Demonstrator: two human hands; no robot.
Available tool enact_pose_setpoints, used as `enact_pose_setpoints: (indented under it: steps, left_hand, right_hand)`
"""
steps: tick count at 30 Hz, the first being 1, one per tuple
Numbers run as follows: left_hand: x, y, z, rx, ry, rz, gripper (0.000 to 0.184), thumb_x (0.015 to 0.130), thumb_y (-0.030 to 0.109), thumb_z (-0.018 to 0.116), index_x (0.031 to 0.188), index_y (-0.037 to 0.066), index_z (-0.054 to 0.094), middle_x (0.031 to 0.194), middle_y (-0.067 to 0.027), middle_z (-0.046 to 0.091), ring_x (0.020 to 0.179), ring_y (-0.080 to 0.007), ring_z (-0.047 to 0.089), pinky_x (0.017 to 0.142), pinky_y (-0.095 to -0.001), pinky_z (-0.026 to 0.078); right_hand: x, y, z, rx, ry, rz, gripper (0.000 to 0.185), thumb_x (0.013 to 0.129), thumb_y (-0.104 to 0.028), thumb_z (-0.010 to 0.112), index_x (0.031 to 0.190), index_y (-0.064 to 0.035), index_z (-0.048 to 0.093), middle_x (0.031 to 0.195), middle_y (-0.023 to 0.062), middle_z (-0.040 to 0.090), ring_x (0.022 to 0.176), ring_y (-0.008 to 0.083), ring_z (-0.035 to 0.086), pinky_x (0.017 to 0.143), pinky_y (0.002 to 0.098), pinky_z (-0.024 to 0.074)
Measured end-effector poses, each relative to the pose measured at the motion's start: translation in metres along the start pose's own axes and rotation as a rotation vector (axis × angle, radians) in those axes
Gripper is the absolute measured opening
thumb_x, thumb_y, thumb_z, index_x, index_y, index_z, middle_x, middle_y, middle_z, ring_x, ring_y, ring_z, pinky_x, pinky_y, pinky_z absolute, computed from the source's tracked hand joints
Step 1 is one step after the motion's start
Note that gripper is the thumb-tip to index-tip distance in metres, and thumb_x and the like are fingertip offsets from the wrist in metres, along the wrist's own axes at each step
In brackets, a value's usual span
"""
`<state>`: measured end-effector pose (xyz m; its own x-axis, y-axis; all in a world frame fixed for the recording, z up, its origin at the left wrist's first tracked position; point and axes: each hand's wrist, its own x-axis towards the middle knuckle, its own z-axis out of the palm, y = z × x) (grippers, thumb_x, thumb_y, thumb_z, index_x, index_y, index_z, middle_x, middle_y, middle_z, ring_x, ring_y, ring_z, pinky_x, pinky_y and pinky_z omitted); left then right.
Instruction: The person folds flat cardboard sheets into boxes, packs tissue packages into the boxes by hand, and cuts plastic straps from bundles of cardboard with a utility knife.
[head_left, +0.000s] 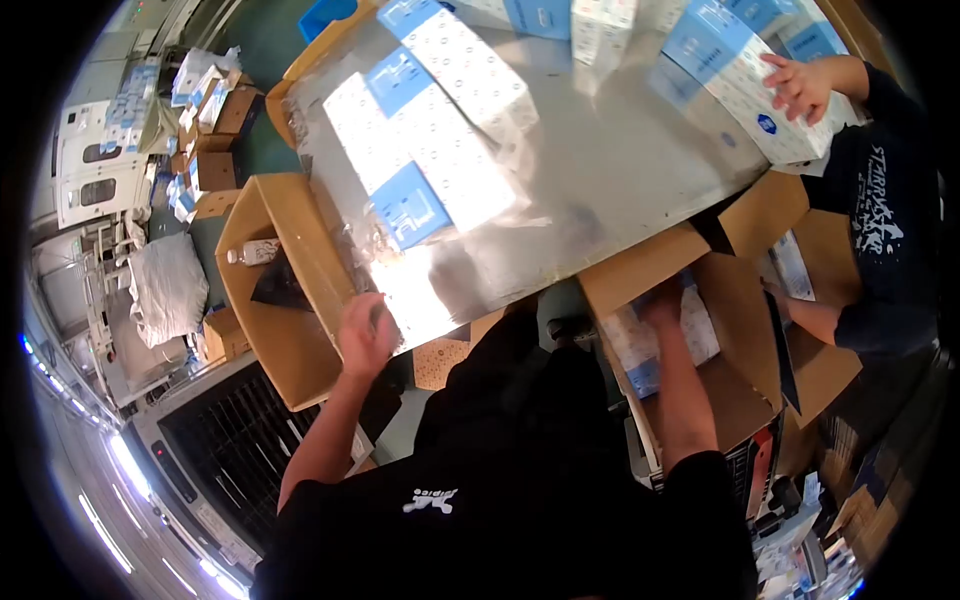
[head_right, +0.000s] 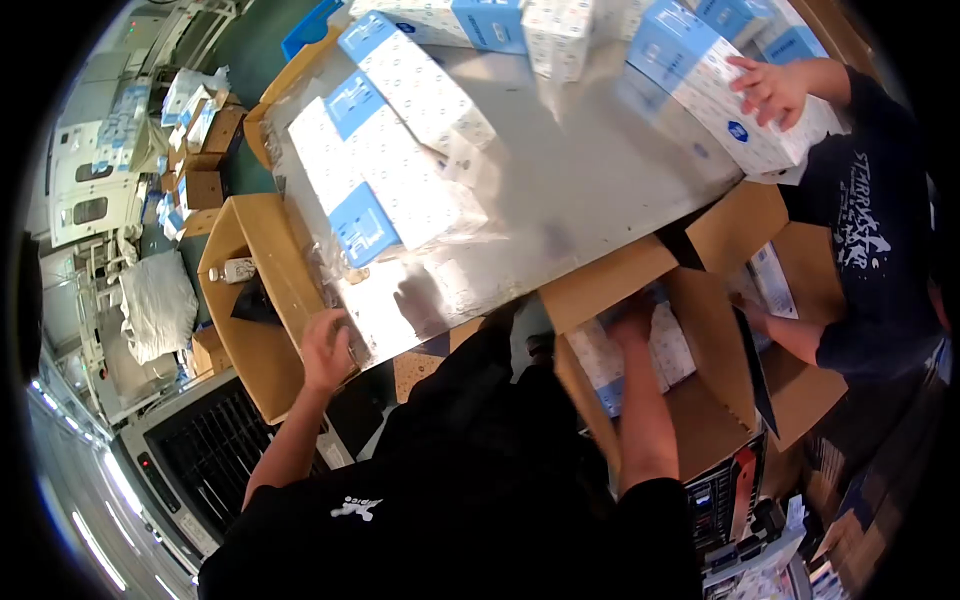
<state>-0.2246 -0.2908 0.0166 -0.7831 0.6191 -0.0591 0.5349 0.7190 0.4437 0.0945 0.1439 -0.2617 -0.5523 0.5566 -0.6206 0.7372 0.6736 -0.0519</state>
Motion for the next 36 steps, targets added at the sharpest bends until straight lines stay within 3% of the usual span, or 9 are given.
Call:
enact_pose_setpoints:
  steps: [1,4,10,17,19,20,24,28,36]
  left_hand:
    - [-0.001,-0.023,-0.010,0.049,-0.039,-0.064,0.035,0.084,0.003,0.067,0.119,0.002,0.063,0.126,-0.0192,0.061,0.113,-0.0380,0.060,0.096,-0.0444,0.050]
    - [0.031,-0.061,0.014,0.103,0.122,-0.132,0.035,0.087,0.010,0.069,0.121,0.004,0.065,0.132,-0.0175,0.059,0.114,-0.0408,0.060,0.099,-0.0444,0.049]
    - [0.077,-0.145,0.051,0.245,0.048,-0.166,0.033,0.087,0.018,0.072,0.118,0.008,0.067,0.125,-0.0120,0.059,0.109,-0.0378,0.063,0.091,-0.0440,0.053]
    - [0.070,-0.086,-0.015,0.186,0.311,-0.302,0.013,0.089,0.012,0.073,0.097,0.004,0.077,0.087,-0.0075,0.074,0.075,-0.0313,0.069,0.073,-0.0392,0.056]
    - [0.076,-0.058,-0.024,-0.635,0.464,-0.483,0.015,0.092,0.004,0.068,0.104,-0.002,0.075,0.086,-0.0073,0.075,0.069,-0.0175,0.064,0.066,-0.0295,0.052]
    - [0.080,-0.027,-0.030,-0.639,0.451,-0.465,0.015,0.092,0.004,0.068,0.104,-0.002,0.075,0.086,-0.0073,0.075,0.069,-0.0175,0.064,0.066,-0.0295,0.052]
    - [0.090,0.120,-0.017,-1.063,0.110,-0.307,0.012,0.093,0.000,0.068,0.102,-0.003,0.074,0.088,-0.0080,0.075,0.071,-0.0089,0.063,0.064,-0.0232,0.052]
    - [0.074,0.229,0.041,-1.266,-0.268,-0.148,0.016,0.085,-0.001,0.079,0.080,0.003,0.064,0.074,-0.0001,0.066,0.066,-0.0051,0.058,0.058,-0.0216,0.046]
    - [0.070,0.250,0.073,-1.128,-0.631,-0.022,0.027,0.088,0.013,0.081,0.072,0.004,0.062,0.065,0.0062,0.056,0.062,-0.0019,0.045,0.056,-0.0222,0.037]
  right_hand:
    - [0.033,0.029,0.034,0.187,0.004,-0.010,0.078,0.080,-0.022,0.070,0.152,-0.0055,0.043,0.155,0.0256,0.043,0.143,0.0387,0.042,0.115,0.0426,0.0393]
    - [0.011,0.037,-0.029,0.616,0.023,0.108,0.058,0.084,-0.022,0.068,0.139,-0.0054,0.059,0.140,0.0215,0.060,0.127,0.0402,0.058,0.104,0.0431,0.0484]
    - [-0.060,0.039,-0.022,0.842,0.113,0.220,0.042,0.086,-0.012,0.065,0.127,-0.0031,0.067,0.124,0.0168,0.071,0.118,0.0293,0.066,0.100,0.0365,0.0504]
    - [-0.114,0.048,-0.037,0.784,0.175,0.218,0.040,0.087,-0.014,0.068,0.125,-0.0028,0.068,0.120,0.0142,0.073,0.108,0.0275,0.070,0.095,0.0369,0.0535]
    - [-0.127,0.058,-0.037,0.873,0.247,0.199,0.034,0.089,-0.010,0.068,0.122,-0.0006,0.069,0.114,0.0136,0.074,0.103,0.0224,0.071,0.091,0.0341,0.0545]
    - [-0.132,0.059,-0.040,0.883,0.259,0.215,0.034,0.089,-0.010,0.068,0.122,-0.0006,0.069,0.114,0.0136,0.074,0.103,0.0224,0.071,0.091,0.0341,0.0545]
    - [-0.176,-0.016,-0.145,1.180,0.516,0.062,0.024,0.094,0.000,0.063,0.117,-0.0007,0.070,0.104,0.0071,0.073,0.095,0.0134,0.068,0.087,0.0273,0.0534]
    - [-0.231,-0.120,-0.249,1.550,0.289,-0.379,0.023,0.093,-0.001,0.066,0.116,0.0000,0.068,0.102,0.0058,0.072,0.093,0.0138,0.068,0.085,0.0291,0.0551]
    - [-0.242,-0.019,-0.216,1.384,0.159,0.030,0.021,0.100,-0.017,0.065,0.093,0.0020,0.071,0.081,0.0056,0.071,0.064,0.0120,0.066,0.061,0.0269,0.0543]
